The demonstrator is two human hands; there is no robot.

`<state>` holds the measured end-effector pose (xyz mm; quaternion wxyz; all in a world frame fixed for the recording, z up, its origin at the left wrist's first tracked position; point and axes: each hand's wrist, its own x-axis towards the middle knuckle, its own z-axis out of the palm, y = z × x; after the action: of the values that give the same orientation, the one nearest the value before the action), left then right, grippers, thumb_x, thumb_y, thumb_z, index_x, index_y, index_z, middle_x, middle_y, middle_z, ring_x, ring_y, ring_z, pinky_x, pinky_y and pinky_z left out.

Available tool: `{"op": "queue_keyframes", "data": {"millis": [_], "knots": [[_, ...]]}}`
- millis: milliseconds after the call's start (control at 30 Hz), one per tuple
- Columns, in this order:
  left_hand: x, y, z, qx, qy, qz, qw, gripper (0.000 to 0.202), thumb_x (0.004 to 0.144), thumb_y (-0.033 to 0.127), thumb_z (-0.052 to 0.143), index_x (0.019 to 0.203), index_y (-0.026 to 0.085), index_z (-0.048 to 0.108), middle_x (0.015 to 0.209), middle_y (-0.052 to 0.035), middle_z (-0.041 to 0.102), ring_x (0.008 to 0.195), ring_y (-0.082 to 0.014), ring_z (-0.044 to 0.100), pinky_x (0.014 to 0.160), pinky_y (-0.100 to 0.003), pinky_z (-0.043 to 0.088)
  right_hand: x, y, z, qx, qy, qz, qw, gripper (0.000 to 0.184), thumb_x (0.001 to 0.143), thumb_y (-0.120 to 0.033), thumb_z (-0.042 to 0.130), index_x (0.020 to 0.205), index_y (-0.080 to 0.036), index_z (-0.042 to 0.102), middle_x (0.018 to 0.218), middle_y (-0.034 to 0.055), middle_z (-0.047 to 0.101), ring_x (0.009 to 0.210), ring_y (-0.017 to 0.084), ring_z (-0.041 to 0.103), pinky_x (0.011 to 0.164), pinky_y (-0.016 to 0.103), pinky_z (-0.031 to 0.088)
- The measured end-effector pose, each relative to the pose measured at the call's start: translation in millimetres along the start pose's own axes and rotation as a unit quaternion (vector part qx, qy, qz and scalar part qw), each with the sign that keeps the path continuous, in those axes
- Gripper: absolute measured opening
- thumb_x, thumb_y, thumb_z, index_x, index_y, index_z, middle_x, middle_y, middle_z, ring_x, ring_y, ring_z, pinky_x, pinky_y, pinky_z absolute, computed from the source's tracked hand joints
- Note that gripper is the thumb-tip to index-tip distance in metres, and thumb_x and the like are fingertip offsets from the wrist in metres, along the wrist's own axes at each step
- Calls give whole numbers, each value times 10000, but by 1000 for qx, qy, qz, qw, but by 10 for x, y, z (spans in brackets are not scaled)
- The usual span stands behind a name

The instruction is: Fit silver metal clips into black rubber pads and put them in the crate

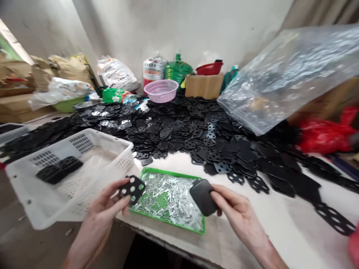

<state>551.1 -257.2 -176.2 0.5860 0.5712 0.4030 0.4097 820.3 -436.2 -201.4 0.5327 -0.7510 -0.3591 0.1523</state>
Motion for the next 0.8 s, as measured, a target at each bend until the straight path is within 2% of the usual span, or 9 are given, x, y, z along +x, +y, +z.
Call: {"op": "queue_keyframes", "data": {"millis": [67,167,233,300,433,500,600,700,800], "knots": [[198,138,306,42,-63,9,997,442,762,265,686,1196,198,631,583,52,585,556,-116,546,605,-251,459,-41,-111,49,30,-32,11,999,396,789,-518,666,972,-185,781,770,67,717,526,174,595,466,284,547],[525,224,718,82,-120,44,988,537,798,228,621,1331,207,558,634,36,629,656,-142,607,708,-274,482,-101,-206,43,63,-53,16,996,366,813,-492,646,987,-195,771,764,51,703,538,161,577,475,269,525],[698,218,890,114,-123,45,985,622,822,263,598,1426,190,466,874,-43,720,740,-165,654,778,-317,506,-130,-242,-2,79,-60,20,995,352,841,-473,622,1000,-190,759,785,51,698,558,152,570,485,254,507],[763,191,964,135,-122,41,982,677,822,282,611,1455,140,419,1194,-145,670,912,-212,666,882,-366,492,-145,-261,-50,86,-68,22,994,331,863,-450,605,995,-185,752,806,51,693,591,145,567,499,237,489],[491,155,937,172,-162,46,970,521,826,381,644,1304,177,609,1290,-115,634,1136,-267,581,1001,-393,420,-124,-231,-74,97,-70,36,992,301,871,-426,600,966,-178,743,761,34,660,558,117,525,457,204,425],[229,147,932,154,-255,6,955,475,869,479,572,1268,229,638,1170,-80,690,947,-246,647,811,-362,516,-100,-214,-34,108,-66,42,991,292,870,-411,596,955,-172,741,714,23,643,513,104,499,427,196,397],[-131,102,1006,54,-319,-45,945,476,835,462,637,1239,210,647,873,-53,716,669,-177,610,627,-287,498,-81,-260,52,101,-65,17,993,249,871,-359,593,920,-170,747,744,29,672,564,115,544,475,198,429],[-318,0,1098,-19,-304,-69,950,280,818,345,679,1058,200,682,770,-8,670,530,-98,496,526,-225,423,-103,-363,106,93,-89,-18,992,204,853,-315,617,871,-165,754,810,40,709,712,148,612,615,215,487],[-372,-123,1105,-89,-249,-110,958,140,821,277,674,926,186,654,786,-1,650,582,-93,513,561,-212,431,-159,-396,119,124,-116,-4,985,227,857,-329,610,915,-159,749,783,35,689,657,135,601,567,212,475]]}}
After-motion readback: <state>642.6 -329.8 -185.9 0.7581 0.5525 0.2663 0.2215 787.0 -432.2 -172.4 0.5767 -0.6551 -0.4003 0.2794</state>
